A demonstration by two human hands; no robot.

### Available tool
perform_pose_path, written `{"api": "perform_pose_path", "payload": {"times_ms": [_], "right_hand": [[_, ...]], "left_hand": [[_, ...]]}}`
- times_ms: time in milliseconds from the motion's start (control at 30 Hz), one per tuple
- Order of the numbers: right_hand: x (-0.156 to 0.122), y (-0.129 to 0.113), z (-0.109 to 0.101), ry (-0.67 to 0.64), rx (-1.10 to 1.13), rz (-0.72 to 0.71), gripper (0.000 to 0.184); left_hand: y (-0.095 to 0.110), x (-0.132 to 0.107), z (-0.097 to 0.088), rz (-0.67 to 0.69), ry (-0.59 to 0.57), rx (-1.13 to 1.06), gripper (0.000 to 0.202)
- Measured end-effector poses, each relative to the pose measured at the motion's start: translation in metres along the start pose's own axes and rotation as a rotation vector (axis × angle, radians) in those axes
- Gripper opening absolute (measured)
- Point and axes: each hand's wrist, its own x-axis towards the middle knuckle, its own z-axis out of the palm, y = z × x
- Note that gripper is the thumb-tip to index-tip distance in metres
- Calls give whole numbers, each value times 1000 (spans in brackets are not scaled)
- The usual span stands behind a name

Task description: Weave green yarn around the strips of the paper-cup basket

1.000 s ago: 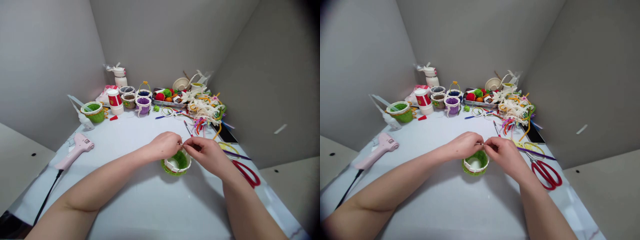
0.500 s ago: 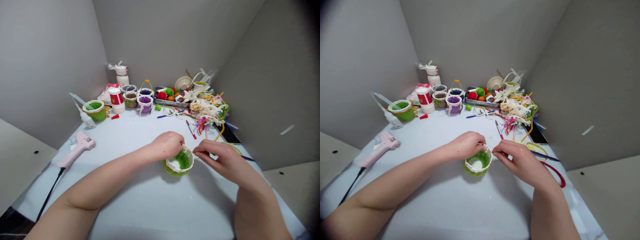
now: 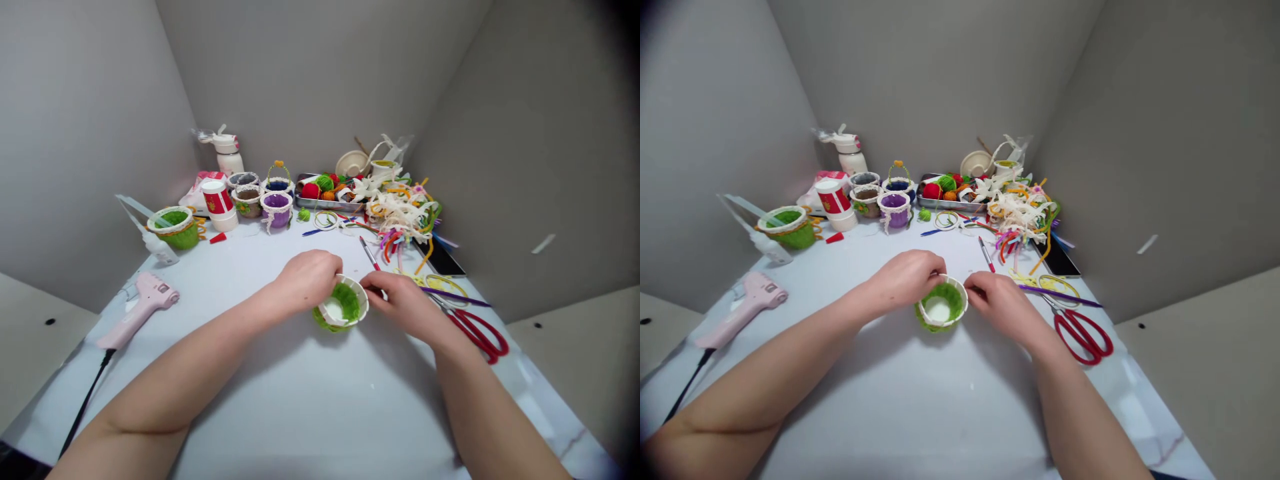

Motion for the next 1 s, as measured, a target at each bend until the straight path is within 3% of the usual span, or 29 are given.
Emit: {"api": "perform_pose_path", "payload": {"times_ms": [167, 433, 800, 1000], "right_hand": [[7, 3, 11, 34, 9, -5, 18], [7, 2, 10, 16, 20, -13, 20], [5, 1, 7, 11, 61, -6, 20], [-2, -1, -8, -39, 151, 22, 21]], "left_hand": [[-6, 1, -4, -26, -92, -25, 23], [-13, 12, 4, 194, -100, -291, 20], [-11, 10, 9, 159, -83, -321, 20], [-6, 9, 12, 79, -33, -290, 23]]}}
